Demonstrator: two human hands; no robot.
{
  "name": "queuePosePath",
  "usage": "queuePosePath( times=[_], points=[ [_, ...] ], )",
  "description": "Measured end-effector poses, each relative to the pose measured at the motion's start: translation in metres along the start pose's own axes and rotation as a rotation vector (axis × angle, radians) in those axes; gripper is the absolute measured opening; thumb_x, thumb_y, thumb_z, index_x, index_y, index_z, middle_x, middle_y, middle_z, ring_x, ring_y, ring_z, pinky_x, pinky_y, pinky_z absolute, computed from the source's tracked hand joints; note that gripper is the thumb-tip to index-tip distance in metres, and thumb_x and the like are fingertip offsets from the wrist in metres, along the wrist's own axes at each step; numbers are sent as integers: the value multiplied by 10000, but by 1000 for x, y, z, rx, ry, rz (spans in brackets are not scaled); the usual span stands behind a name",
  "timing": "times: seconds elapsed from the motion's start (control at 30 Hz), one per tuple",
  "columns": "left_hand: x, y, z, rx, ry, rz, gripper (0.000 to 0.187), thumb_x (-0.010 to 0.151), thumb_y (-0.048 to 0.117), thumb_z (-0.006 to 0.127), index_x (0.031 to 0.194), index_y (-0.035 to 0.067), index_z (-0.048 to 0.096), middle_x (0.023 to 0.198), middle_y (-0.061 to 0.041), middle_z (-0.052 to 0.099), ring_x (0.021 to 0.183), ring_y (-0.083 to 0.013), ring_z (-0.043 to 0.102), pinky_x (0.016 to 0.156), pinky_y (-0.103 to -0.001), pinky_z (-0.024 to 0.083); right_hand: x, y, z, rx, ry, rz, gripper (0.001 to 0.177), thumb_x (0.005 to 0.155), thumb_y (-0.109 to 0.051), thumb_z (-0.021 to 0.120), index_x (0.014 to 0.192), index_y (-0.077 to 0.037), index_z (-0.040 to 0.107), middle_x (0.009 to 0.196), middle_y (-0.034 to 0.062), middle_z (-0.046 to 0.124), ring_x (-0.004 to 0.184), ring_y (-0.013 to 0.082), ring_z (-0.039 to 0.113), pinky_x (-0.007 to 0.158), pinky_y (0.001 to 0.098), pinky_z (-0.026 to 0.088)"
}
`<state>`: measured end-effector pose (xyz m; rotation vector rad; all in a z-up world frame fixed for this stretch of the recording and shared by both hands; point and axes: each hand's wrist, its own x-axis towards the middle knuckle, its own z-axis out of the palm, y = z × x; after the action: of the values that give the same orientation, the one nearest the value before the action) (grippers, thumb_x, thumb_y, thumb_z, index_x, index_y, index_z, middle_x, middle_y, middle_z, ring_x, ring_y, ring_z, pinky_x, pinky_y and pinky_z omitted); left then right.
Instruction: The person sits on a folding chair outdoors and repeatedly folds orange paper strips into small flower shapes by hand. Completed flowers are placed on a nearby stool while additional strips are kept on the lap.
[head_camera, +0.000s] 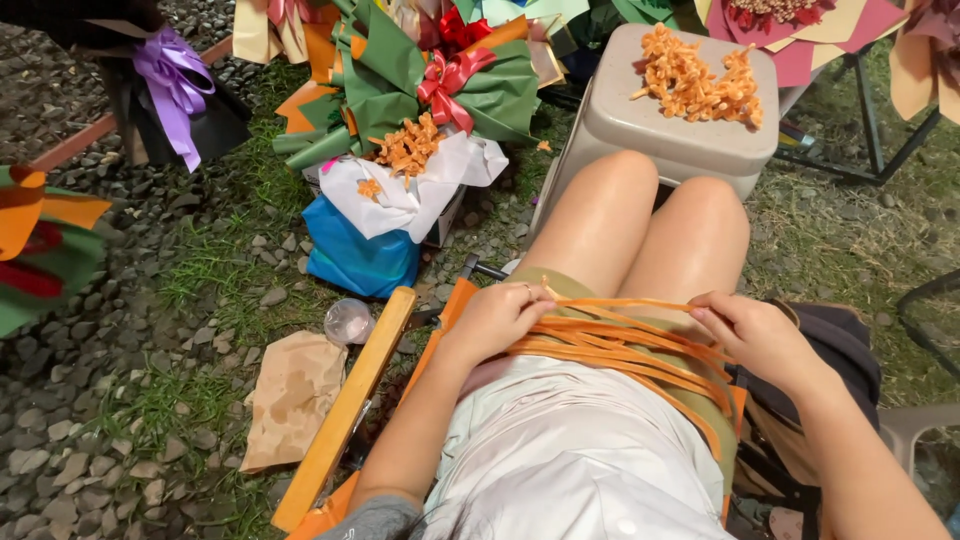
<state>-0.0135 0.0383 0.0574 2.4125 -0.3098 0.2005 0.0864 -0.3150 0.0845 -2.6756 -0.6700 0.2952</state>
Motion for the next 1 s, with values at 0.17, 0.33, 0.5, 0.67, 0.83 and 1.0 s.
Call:
queuePosePath(
  times=[0.17,0.33,0.5,0.67,0.83,1.0],
  points=[
    [-3,2,-29,56,67,-103,266,1007,354,568,984,170,759,963,5,759,831,-254,695,692,-413,488,1,-1,1,187,41,-41,340,1046,-295,486,1123,-105,757,1168,14,801,1060,194,740,942,346,513],
    [9,-15,5,298,-32,4,293,1006,374,567,1087,167,758,993,-30,766,983,-269,702,878,-449,449,2,-12,15,278,49,-144,284,1047,-248,500,1117,-136,752,1037,109,794,1018,289,722,907,434,530],
    [6,60,22,62,-66,142,435,960,452,614,1205,105,709,1071,-168,764,1056,-374,714,879,-526,525,-1,-40,31,272,-3,-249,255,1048,-255,511,1133,-192,743,970,124,812,1009,312,768,913,458,591],
    [17,60,58,-94,6,124,250,1034,381,549,1181,234,688,971,-37,728,1011,-285,727,850,-406,577,-11,-56,25,508,-106,-284,268,1076,-223,459,1060,-116,704,751,43,637,777,140,614,732,350,569],
    [9,50,46,-27,28,155,212,1032,382,566,1085,239,713,903,-25,693,944,-283,724,795,-399,584,12,-6,67,1015,-328,-235,235,1046,-125,537,989,-18,737,821,35,663,771,149,621,703,283,494],
    [9,54,40,-118,99,237,163,1012,286,621,1086,189,730,905,-68,697,917,-335,723,805,-435,587,29,31,92,1236,-325,-178,154,948,-69,685,985,68,743,850,140,739,795,206,687,663,285,507]
  ],
)
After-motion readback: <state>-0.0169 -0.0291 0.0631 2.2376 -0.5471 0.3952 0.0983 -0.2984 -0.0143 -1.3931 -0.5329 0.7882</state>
